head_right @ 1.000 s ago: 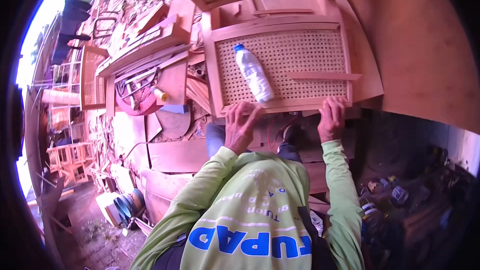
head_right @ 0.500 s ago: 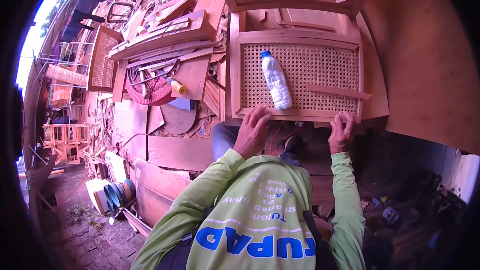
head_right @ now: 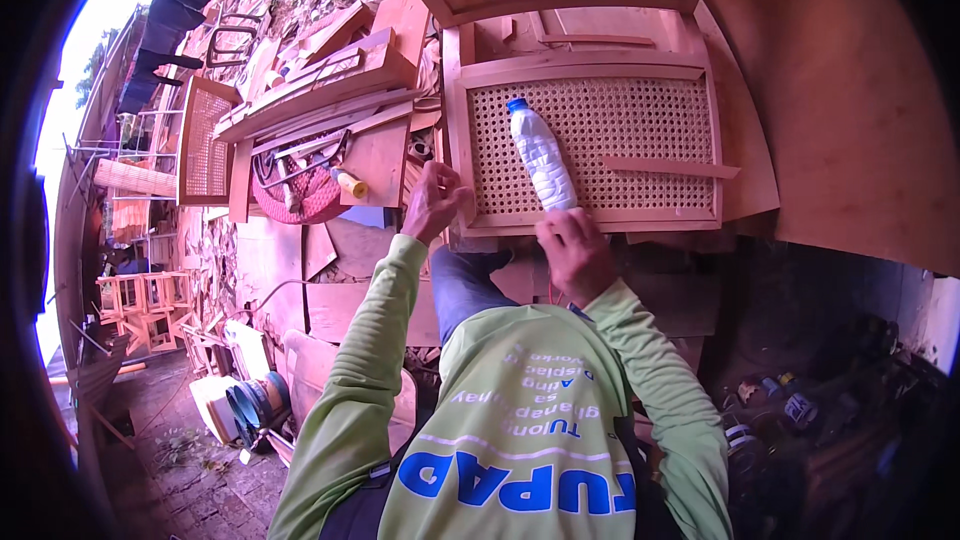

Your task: Apply glue to a wooden chair frame and attach a wooden strip for reinforcement.

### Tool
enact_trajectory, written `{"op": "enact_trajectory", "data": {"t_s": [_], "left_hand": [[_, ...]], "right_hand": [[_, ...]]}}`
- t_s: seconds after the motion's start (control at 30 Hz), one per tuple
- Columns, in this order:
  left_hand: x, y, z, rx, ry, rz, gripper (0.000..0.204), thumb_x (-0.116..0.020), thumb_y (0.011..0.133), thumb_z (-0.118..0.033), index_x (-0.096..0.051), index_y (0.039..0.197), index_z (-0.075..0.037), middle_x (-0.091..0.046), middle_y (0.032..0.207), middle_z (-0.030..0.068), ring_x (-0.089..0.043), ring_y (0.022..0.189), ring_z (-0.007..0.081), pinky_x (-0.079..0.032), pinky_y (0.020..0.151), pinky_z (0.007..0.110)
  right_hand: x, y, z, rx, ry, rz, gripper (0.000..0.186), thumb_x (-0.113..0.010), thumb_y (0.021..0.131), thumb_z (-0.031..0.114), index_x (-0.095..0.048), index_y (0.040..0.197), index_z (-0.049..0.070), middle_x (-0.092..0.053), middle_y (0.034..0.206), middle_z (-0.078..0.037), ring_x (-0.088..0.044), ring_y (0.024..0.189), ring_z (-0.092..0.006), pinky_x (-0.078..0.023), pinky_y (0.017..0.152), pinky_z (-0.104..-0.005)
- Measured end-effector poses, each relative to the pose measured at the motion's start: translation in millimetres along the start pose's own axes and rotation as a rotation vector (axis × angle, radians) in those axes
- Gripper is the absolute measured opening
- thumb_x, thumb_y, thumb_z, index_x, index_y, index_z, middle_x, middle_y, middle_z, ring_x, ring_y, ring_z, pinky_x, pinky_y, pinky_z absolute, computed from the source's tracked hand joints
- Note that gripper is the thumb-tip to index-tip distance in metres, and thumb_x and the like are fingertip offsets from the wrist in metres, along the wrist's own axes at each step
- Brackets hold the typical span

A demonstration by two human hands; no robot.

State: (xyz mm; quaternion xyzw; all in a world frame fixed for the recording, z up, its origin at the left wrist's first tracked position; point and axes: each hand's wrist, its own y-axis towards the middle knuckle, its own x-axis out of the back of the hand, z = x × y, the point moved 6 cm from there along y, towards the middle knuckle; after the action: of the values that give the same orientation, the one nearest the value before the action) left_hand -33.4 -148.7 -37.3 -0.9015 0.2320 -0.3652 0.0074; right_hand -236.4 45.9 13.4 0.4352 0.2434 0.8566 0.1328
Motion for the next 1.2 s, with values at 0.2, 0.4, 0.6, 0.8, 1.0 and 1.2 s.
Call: {"op": "enact_trajectory", "data": {"t_s": [0.2, 0.4, 0.6, 0.8, 1.0, 1.2], "left_hand": [[0.7, -0.8, -0.7, 0.026, 0.073, -0.037, 0.036, -0.080, 0.085, -0.023, -0.056, 0.104, -0.003, -0.063, 0.089, 0.0095, -0.063, 0.083, 0.0216, -0.052, 0.075, 0.037], [-3.3, -7.2, 11.1, 0.078, 0.008, -0.063, 0.039, -0.082, 0.084, -0.025, -0.058, 0.104, -0.001, -0.064, 0.088, 0.0081, -0.062, 0.082, 0.0199, -0.052, 0.074, 0.035], [-15.2, 0.5, 31.8, 0.313, -0.239, 0.066, 0.044, -0.085, 0.083, -0.029, -0.060, 0.106, -0.001, -0.066, 0.090, 0.0061, -0.061, 0.076, 0.0145, -0.053, 0.069, 0.032], [-20.5, 4.1, 46.1, 0.151, -0.146, -0.019, 0.047, -0.085, 0.080, -0.034, -0.062, 0.102, 0.001, -0.064, 0.088, 0.0089, -0.062, 0.081, 0.0213, -0.052, 0.074, 0.035], [-25.2, -20.7, 44.8, 0.171, -0.237, 0.055, 0.049, -0.084, 0.083, -0.032, -0.058, 0.112, -0.002, -0.061, 0.090, 0.0048, -0.058, 0.080, 0.0151, -0.051, 0.071, 0.032], [-10.1, -45.6, -1.9, -0.224, 0.242, -0.347, 0.049, -0.077, 0.087, -0.014, -0.053, 0.127, 0.002, -0.064, 0.096, 0.0102, -0.063, 0.088, 0.0258, -0.051, 0.078, 0.038]], "right_hand": [[-102.8, 28.3, 8.9, 0.019, 0.063, 0.181, 0.029, -0.060, 0.080, 0.005, -0.066, 0.107, 0.001, -0.060, 0.109, -0.012, -0.057, 0.108, -0.0327, -0.049, 0.093, -0.0433], [-114.7, 22.6, -10.4, -0.093, 0.183, 0.236, 0.017, -0.068, 0.082, 0.007, -0.066, 0.099, 0.005, -0.059, 0.106, -0.010, -0.056, 0.106, -0.0329, -0.048, 0.089, -0.0443], [-111.5, 20.6, -22.5, -0.179, 0.319, 0.148, 0.018, -0.073, 0.079, 0.004, -0.065, 0.096, 0.005, -0.058, 0.102, -0.010, -0.055, 0.101, -0.0339, -0.047, 0.090, -0.0447], [-113.7, 17.3, -22.4, -0.242, 0.296, 0.136, 0.010, -0.068, 0.081, 0.008, -0.069, 0.090, 0.007, -0.057, 0.100, -0.010, -0.054, 0.102, -0.0341, -0.048, 0.088, -0.0437], [-130.2, 12.7, -18.8, -0.242, 0.275, 0.150, 0.013, -0.071, 0.084, 0.012, -0.066, 0.096, 0.008, -0.057, 0.104, -0.009, -0.054, 0.106, -0.0315, -0.047, 0.095, -0.0430], [-126.7, 13.3, -14.3, -0.182, 0.261, 0.087, 0.016, -0.070, 0.080, 0.013, -0.065, 0.092, 0.005, -0.056, 0.107, -0.013, -0.053, 0.107, -0.0338, -0.048, 0.094, -0.0452]]}}
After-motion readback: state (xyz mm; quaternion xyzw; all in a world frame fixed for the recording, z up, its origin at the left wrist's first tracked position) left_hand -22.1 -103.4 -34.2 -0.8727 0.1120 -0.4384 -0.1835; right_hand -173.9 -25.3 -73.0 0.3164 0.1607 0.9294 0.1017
